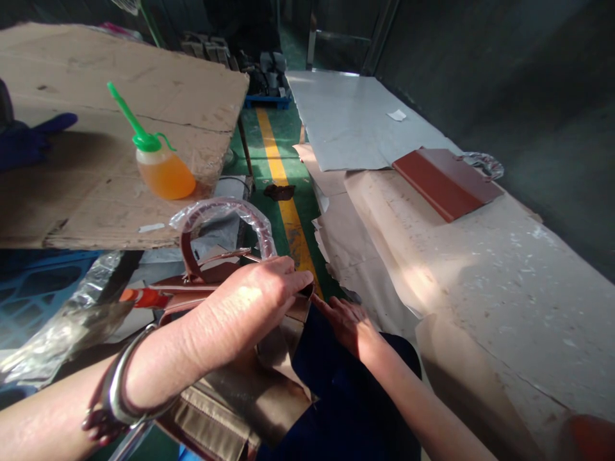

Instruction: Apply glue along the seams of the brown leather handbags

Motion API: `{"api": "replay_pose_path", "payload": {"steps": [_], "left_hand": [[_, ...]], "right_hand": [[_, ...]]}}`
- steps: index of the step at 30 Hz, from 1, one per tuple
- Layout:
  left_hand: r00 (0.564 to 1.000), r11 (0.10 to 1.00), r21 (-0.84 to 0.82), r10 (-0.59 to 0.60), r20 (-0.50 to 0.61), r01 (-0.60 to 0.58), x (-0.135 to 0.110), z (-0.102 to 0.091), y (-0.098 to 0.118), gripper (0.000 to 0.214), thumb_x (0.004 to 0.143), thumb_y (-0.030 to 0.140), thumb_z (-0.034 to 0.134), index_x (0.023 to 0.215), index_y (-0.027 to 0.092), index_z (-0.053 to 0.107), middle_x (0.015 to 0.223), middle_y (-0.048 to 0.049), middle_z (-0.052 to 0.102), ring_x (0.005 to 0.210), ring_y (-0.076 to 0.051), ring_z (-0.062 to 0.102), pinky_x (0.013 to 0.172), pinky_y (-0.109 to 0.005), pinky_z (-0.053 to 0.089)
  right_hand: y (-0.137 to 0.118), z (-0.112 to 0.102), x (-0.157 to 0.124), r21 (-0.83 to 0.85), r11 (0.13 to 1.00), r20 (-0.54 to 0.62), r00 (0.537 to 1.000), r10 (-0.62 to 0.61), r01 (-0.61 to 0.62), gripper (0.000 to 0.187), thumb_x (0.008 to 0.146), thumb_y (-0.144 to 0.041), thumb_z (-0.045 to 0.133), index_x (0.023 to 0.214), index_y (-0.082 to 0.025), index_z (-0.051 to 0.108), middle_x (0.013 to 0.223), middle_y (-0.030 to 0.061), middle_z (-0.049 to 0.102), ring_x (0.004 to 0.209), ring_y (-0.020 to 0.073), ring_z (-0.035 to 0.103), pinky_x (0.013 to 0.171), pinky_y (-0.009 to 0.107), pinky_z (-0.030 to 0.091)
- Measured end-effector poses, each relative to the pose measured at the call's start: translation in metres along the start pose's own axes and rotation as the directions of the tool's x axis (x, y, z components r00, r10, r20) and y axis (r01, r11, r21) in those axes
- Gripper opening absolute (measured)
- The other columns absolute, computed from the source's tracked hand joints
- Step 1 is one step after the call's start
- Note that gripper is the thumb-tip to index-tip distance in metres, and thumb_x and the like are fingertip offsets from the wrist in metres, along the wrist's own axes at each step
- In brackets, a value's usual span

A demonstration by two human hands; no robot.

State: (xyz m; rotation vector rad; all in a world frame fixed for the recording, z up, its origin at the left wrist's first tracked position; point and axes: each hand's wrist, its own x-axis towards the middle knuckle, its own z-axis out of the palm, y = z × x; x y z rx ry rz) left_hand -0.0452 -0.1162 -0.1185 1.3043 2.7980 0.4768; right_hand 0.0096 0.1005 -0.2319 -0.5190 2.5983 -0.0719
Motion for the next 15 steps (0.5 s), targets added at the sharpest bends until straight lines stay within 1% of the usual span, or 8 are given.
{"api": "replay_pose_path", "payload": {"steps": [2, 4, 8, 9, 12, 15], "left_hand": [[1.0, 1.0, -0.025, -0.009, -0.017, 0.008, -0.002, 0.002, -0.001, 0.036, 0.085, 0.002, 0.043, 0.11, 0.018, 0.064, 0.089, -0.0038, 0.063, 0.083, -0.016, 0.061, 0.075, -0.024, 0.051], [1.0, 0.999, -0.04, -0.022, -0.004, 0.022, -0.003, 0.004, -0.003, 0.035, 0.087, 0.004, 0.044, 0.113, 0.019, 0.063, 0.091, -0.0037, 0.063, 0.086, -0.016, 0.061, 0.079, -0.025, 0.051], [1.0, 0.999, -0.047, -0.008, 0.024, 0.009, 0.0, 0.003, -0.003, 0.031, 0.085, 0.005, 0.046, 0.105, 0.017, 0.066, 0.08, -0.0025, 0.06, 0.076, -0.014, 0.06, 0.071, -0.022, 0.052], [1.0, 0.999, -0.052, -0.009, 0.028, 0.01, 0.002, 0.002, -0.002, 0.031, 0.085, 0.004, 0.045, 0.104, 0.017, 0.067, 0.079, -0.0025, 0.06, 0.075, -0.014, 0.06, 0.071, -0.021, 0.052], [0.996, 0.998, -0.054, -0.041, 0.079, 0.045, 0.006, -0.006, 0.004, 0.032, 0.085, 0.003, 0.044, 0.103, 0.017, 0.067, 0.084, -0.0041, 0.063, 0.077, -0.014, 0.062, 0.072, -0.022, 0.052], [0.99, 0.998, -0.045, -0.047, 0.131, 0.054, 0.009, -0.013, 0.009, 0.032, 0.085, 0.001, 0.044, 0.101, 0.015, 0.068, 0.088, -0.006, 0.065, 0.077, -0.015, 0.063, 0.071, -0.022, 0.052]], "right_hand": [[-0.001, 0.002, 0.0, 0.004, 1.0, -0.008, 1.0, -0.019, 0.019, 0.071, 0.088, -0.003, 0.04, 0.152, -0.032, 0.028, 0.11, 0.0089, 0.064, 0.093, 0.0225, 0.062, 0.068, 0.031, 0.041], [-0.002, 0.005, 0.002, 0.008, 0.999, -0.016, 0.999, -0.033, 0.033, 0.069, 0.09, -0.005, 0.04, 0.151, -0.033, 0.03, 0.11, 0.008, 0.064, 0.094, 0.0221, 0.062, 0.065, 0.03, 0.04], [-0.003, 0.01, 0.004, 0.016, 0.999, -0.017, 0.999, -0.03, 0.031, 0.066, 0.091, -0.008, 0.041, 0.151, -0.034, 0.031, 0.107, 0.0074, 0.065, 0.09, 0.0218, 0.063, 0.061, 0.03, 0.039], [-0.003, 0.011, 0.004, 0.018, 0.999, -0.014, 0.999, -0.034, 0.034, 0.066, 0.091, -0.008, 0.041, 0.151, -0.034, 0.031, 0.107, 0.0074, 0.065, 0.09, 0.0217, 0.063, 0.061, 0.03, 0.039], [-0.002, 0.013, 0.001, 0.033, 0.997, -0.01, 0.998, -0.065, 0.065, 0.065, 0.091, -0.008, 0.04, 0.15, -0.035, 0.033, 0.109, 0.0066, 0.065, 0.093, 0.0208, 0.063, 0.064, 0.03, 0.041], [-0.002, 0.012, 0.0, 0.043, 0.996, -0.015, 0.997, -0.075, 0.075, 0.066, 0.09, -0.008, 0.041, 0.151, -0.035, 0.031, 0.11, 0.0067, 0.065, 0.095, 0.0208, 0.063, 0.064, 0.03, 0.042]]}}
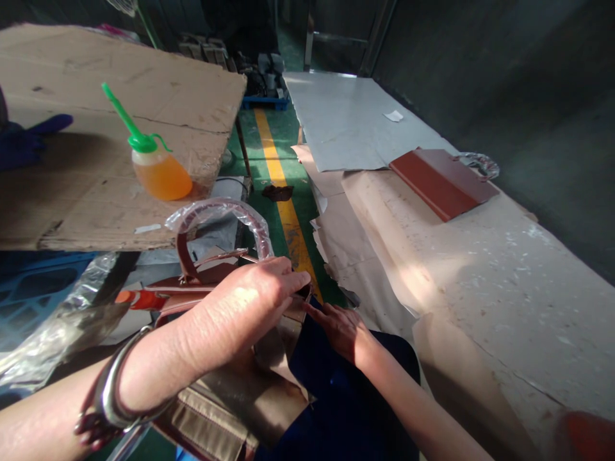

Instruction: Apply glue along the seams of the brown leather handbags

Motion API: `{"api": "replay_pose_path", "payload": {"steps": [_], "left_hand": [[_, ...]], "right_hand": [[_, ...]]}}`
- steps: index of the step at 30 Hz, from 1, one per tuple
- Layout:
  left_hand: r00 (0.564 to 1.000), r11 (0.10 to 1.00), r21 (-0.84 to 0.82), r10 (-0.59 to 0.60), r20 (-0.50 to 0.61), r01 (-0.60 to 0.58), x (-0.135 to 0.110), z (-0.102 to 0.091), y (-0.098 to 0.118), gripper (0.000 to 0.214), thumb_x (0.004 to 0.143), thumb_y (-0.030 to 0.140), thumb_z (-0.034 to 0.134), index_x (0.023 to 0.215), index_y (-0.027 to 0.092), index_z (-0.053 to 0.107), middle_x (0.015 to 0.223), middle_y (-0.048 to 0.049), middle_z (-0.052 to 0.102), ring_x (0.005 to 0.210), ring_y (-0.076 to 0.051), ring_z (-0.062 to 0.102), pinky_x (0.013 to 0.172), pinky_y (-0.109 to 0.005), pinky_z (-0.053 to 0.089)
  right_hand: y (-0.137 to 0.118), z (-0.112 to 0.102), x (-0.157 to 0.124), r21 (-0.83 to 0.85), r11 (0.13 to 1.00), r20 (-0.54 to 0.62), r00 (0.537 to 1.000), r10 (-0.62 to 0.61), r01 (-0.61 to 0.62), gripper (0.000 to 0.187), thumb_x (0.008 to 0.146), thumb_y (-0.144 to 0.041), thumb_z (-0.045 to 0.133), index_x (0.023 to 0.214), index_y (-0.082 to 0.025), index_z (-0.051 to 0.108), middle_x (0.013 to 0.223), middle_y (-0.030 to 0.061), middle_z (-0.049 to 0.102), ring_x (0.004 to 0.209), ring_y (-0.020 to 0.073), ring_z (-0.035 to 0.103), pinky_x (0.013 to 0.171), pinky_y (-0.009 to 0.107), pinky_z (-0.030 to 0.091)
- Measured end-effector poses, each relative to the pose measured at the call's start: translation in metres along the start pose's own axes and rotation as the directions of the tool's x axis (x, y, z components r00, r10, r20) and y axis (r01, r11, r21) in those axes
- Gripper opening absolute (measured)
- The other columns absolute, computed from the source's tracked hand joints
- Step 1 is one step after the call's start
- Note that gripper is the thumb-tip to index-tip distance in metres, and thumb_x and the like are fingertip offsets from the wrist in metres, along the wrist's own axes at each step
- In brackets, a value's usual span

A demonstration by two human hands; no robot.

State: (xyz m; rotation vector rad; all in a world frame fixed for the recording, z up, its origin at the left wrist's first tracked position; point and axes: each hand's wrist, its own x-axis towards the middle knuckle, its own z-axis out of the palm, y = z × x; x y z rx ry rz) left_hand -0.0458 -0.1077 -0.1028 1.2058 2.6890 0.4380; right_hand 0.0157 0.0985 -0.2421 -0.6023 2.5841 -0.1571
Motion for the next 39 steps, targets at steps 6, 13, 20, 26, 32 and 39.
{"api": "replay_pose_path", "payload": {"steps": [6, 13, 20, 26, 32, 39], "left_hand": [[0.998, 0.999, 0.026, -0.037, 0.041, 0.036, 0.002, -0.007, 0.006, 0.03, 0.084, 0.001, 0.046, 0.099, 0.014, 0.069, 0.086, -0.0062, 0.066, 0.077, -0.016, 0.063, 0.071, -0.023, 0.052], [0.998, 0.998, 0.038, -0.048, 0.048, 0.046, 0.002, -0.005, 0.006, 0.027, 0.086, 0.004, 0.048, 0.1, 0.014, 0.069, 0.09, -0.0071, 0.067, 0.077, -0.016, 0.064, 0.066, -0.022, 0.052], [0.999, 0.999, 0.039, -0.037, -0.016, 0.038, -0.001, 0.0, 0.003, 0.028, 0.085, 0.004, 0.048, 0.101, 0.015, 0.07, 0.085, -0.0051, 0.065, 0.076, -0.015, 0.063, 0.068, -0.022, 0.052], [0.992, 0.994, -0.008, -0.11, 0.065, 0.11, -0.002, -0.001, 0.003, 0.03, 0.088, 0.01, 0.044, 0.105, 0.015, 0.068, 0.089, -0.0064, 0.065, 0.076, -0.017, 0.064, 0.066, -0.025, 0.051], [0.995, 0.997, -0.025, -0.076, -0.066, 0.074, -0.006, 0.014, -0.007, 0.027, 0.085, 0.013, 0.046, 0.098, 0.018, 0.068, 0.089, -0.0041, 0.066, 0.075, -0.015, 0.064, 0.062, -0.022, 0.049], [0.996, 0.996, -0.039, -0.079, -0.048, 0.077, -0.009, 0.009, -0.007, 0.028, 0.091, 0.019, 0.043, 0.106, 0.02, 0.067, 0.097, -0.0039, 0.069, 0.091, -0.017, 0.065, 0.079, -0.025, 0.051]], "right_hand": [[-0.004, 0.0, -0.001, -0.008, 1.0, 0.028, 1.0, -0.012, 0.013, 0.067, 0.088, -0.007, 0.043, 0.149, -0.033, 0.035, 0.105, 0.0063, 0.066, 0.092, 0.0234, 0.065, 0.062, 0.031, 0.044], [-0.006, 0.005, -0.004, 0.011, 0.999, 0.031, 0.999, -0.033, 0.033, 0.071, 0.086, -0.006, 0.044, 0.15, -0.032, 0.032, 0.105, 0.0058, 0.065, 0.092, 0.0214, 0.065, 0.066, 0.03, 0.045], [-0.012, 0.005, -0.007, 0.028, 0.998, 0.077, 0.995, -0.065, 0.063, 0.068, 0.084, -0.006, 0.044, 0.147, -0.032, 0.038, 0.104, 0.0062, 0.066, 0.091, 0.0228, 0.066, 0.066, 0.031, 0.045], [-0.014, 0.003, -0.007, 0.066, 0.995, 0.081, 0.994, -0.074, 0.069, 0.065, 0.086, -0.007, 0.042, 0.147, -0.03, 0.038, 0.104, 0.0063, 0.067, 0.089, 0.0231, 0.067, 0.065, 0.031, 0.045], [-0.018, 0.001, -0.011, 0.099, 0.992, 0.06, 0.995, -0.081, 0.075, 0.059, 0.087, -0.009, 0.043, 0.143, -0.028, 0.043, 0.105, 0.007, 0.066, 0.092, 0.0229, 0.065, 0.067, 0.031, 0.045], [-0.026, 0.008, -0.015, 0.115, 0.988, 0.079, 0.991, -0.108, 0.099, 0.058, 0.088, -0.012, 0.043, 0.144, -0.027, 0.041, 0.107, 0.0077, 0.066, 0.093, 0.0252, 0.066, 0.065, 0.032, 0.046]]}}
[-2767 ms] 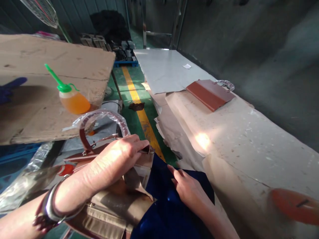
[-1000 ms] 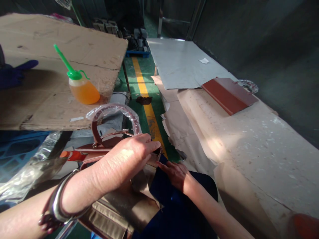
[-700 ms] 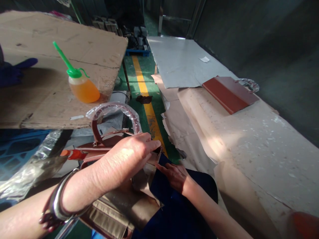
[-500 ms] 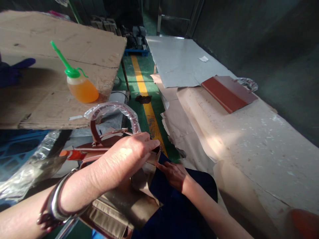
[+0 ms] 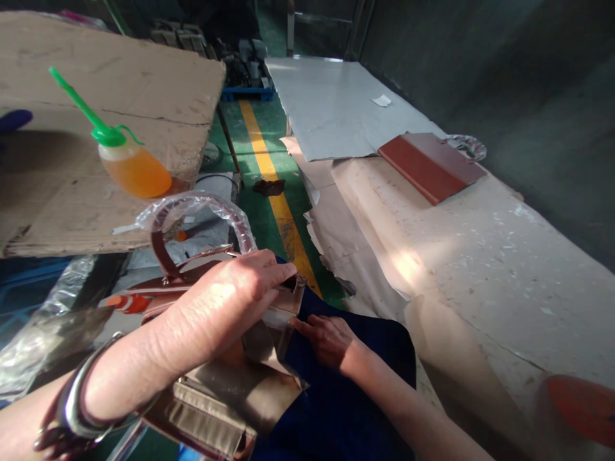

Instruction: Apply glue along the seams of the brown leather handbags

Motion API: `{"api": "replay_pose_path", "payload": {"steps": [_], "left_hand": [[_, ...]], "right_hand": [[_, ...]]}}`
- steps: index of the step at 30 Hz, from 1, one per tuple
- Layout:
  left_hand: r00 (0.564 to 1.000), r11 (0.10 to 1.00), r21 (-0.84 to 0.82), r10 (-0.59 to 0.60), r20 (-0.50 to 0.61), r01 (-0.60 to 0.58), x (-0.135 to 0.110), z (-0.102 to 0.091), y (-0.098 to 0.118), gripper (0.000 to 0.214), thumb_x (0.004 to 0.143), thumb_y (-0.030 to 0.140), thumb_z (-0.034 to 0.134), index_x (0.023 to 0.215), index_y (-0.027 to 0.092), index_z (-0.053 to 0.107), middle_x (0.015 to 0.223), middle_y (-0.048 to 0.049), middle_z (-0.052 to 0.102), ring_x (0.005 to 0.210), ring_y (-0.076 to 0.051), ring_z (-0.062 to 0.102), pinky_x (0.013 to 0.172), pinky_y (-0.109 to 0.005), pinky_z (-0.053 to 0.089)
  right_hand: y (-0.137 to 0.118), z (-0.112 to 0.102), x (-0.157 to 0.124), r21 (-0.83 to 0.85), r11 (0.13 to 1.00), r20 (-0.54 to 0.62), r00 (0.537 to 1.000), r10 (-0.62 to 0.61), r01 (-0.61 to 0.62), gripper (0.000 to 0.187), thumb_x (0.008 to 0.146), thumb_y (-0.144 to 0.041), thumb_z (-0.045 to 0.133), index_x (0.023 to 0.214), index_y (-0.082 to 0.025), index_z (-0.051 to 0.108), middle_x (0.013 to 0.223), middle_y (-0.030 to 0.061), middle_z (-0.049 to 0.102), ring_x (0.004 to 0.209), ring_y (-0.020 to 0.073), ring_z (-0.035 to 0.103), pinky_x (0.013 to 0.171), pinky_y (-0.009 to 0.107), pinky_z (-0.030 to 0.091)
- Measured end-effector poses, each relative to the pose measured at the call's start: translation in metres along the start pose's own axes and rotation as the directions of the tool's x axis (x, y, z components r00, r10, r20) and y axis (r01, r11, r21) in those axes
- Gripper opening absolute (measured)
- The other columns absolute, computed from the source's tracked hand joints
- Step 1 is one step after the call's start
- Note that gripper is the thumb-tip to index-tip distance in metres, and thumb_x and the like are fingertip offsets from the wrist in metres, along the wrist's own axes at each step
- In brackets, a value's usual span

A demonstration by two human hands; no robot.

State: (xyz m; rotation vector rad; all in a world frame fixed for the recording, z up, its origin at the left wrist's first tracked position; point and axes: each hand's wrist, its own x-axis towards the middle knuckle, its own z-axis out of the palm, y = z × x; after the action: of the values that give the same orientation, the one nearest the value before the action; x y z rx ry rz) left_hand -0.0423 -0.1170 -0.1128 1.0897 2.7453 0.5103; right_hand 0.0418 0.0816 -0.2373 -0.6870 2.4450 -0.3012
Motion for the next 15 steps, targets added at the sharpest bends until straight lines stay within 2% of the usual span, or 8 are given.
{"api": "replay_pose_path", "payload": {"steps": [2, 5, 9, 15], "left_hand": [[1.0, 1.0, 0.008, 0.008, 0.011, -0.008, 0.001, -0.002, 0.001, 0.028, 0.092, 0.02, 0.042, 0.106, 0.021, 0.067, 0.097, -0.0041, 0.069, 0.091, -0.017, 0.065, 0.079, -0.025, 0.051], [0.998, 0.998, -0.007, 0.061, 0.001, -0.061, 0.002, -0.001, -0.001, 0.028, 0.09, 0.018, 0.042, 0.101, 0.02, 0.067, 0.092, -0.0035, 0.068, 0.083, -0.016, 0.065, 0.07, -0.023, 0.05], [0.992, 0.993, -0.023, 0.111, -0.064, -0.113, 0.0, 0.002, -0.005, 0.028, 0.088, 0.017, 0.045, 0.105, 0.02, 0.067, 0.092, -0.002, 0.067, 0.083, -0.014, 0.065, 0.075, -0.023, 0.049], [0.996, 0.997, 0.058, 0.061, -0.066, -0.057, -0.005, -0.001, -0.003, 0.032, 0.091, 0.017, 0.039, 0.105, 0.021, 0.067, 0.093, -0.0028, 0.068, 0.082, -0.014, 0.064, 0.075, -0.025, 0.049]], "right_hand": [[-0.002, 0.002, -0.001, 0.003, 1.0, 0.01, 1.0, -0.002, 0.002, 0.059, 0.087, -0.013, 0.044, 0.145, -0.027, 0.041, 0.107, 0.0076, 0.067, 0.092, 0.0257, 0.066, 0.065, 0.032, 0.047], [-0.003, 0.004, -0.003, 0.009, 1.0, 0.009, 1.0, -0.011, 0.011, 0.059, 0.086, -0.014, 0.046, 0.144, -0.027, 0.043, 0.107, 0.0076, 0.067, 0.092, 0.0258, 0.067, 0.065, 0.032, 0.048], [-0.005, 0.006, -0.002, 0.019, 1.0, -0.012, 1.0, -0.009, 0.01, 0.06, 0.086, -0.013, 0.045, 0.145, -0.024, 0.04, 0.109, 0.0097, 0.067, 0.092, 0.0279, 0.067, 0.065, 0.034, 0.049], [-0.014, 0.009, -0.006, 0.085, 0.996, -0.018, 1.0, -0.023, 0.024, 0.057, 0.087, -0.014, 0.046, 0.142, -0.023, 0.043, 0.101, 0.0071, 0.07, 0.084, 0.0247, 0.07, 0.055, 0.029, 0.046]]}}
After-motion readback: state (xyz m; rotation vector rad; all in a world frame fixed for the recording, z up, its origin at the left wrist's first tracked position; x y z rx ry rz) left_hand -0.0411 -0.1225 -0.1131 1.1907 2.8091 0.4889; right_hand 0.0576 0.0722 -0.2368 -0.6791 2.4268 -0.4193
